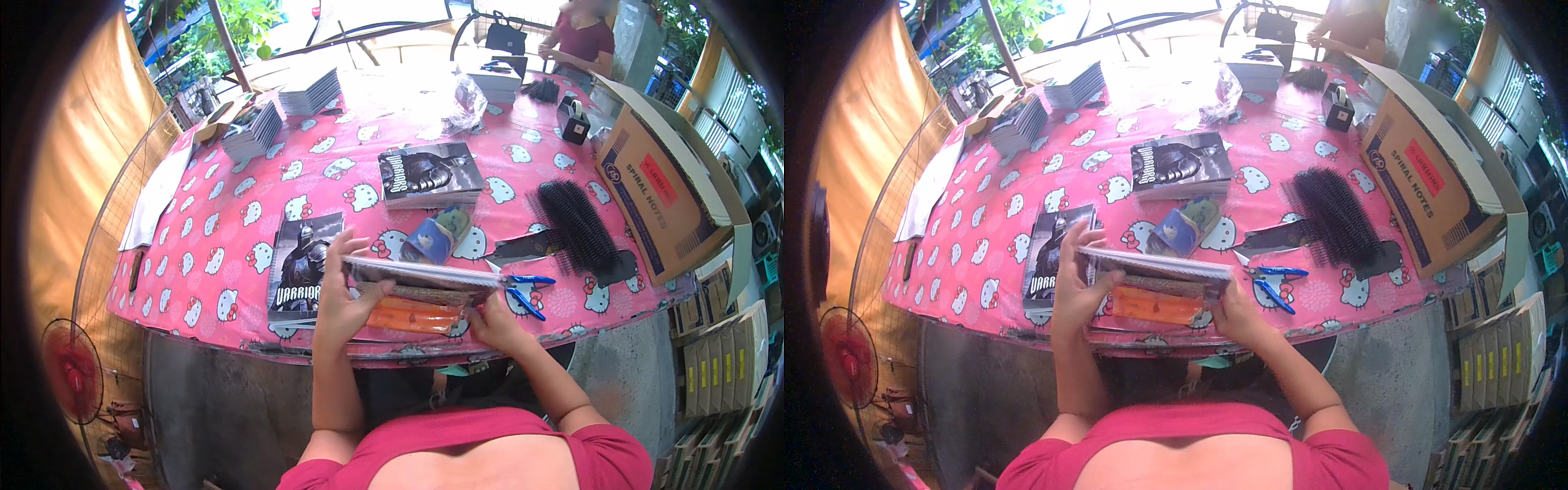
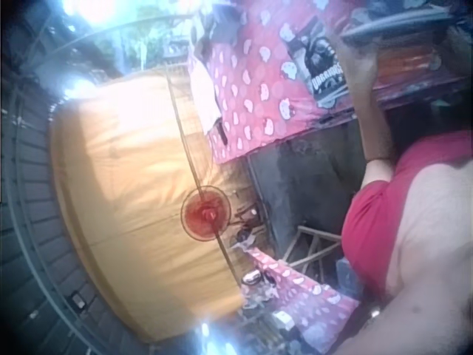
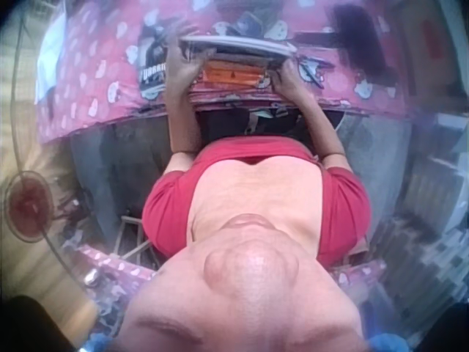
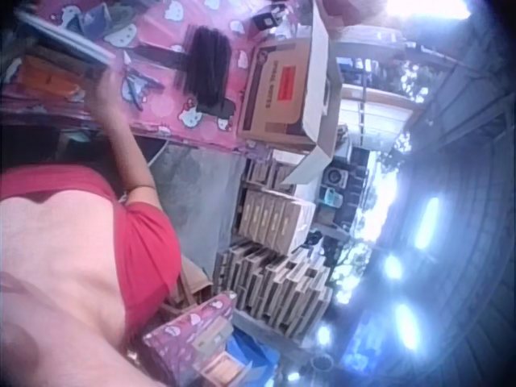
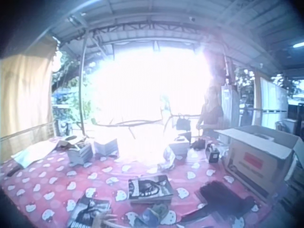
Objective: The person binds notebooks by manually inserting a plastic spiral coil through the punched holes of the covers and paper, then trims the excess coil using blue-handled shears.
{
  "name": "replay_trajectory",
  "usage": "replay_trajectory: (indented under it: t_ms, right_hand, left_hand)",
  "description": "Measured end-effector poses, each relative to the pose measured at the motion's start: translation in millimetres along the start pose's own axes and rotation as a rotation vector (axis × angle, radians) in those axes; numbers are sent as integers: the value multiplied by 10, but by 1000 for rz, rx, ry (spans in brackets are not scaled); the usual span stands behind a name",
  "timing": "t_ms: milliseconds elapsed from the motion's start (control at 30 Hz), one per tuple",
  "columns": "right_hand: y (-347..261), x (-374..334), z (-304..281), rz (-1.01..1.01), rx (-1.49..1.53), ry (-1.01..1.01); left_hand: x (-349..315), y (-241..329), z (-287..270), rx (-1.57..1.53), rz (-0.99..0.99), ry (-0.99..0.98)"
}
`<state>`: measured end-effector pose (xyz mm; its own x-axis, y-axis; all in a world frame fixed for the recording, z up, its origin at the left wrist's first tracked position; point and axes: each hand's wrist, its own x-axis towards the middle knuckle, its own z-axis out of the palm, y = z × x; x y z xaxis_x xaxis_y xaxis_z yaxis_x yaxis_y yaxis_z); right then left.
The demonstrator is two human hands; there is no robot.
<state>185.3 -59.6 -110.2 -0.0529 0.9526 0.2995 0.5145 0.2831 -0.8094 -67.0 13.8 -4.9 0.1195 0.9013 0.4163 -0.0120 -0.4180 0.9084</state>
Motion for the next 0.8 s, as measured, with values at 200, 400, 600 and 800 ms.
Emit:
replay_trajectory:
  t_ms: [200,400,600,800]
  right_hand:
    - [-353,-81,61,-135,67,30]
    - [451,881,-1043,99,-407,442]
    - [1048,1569,-1322,485,-971,177]
    - [129,1122,-1220,-284,-363,240]
  left_hand:
    - [-316,-659,-33,-106,-212,43]
    - [-193,-302,11,195,195,229]
    - [-196,292,700,1030,493,-92]
    - [-89,199,750,841,385,-314]
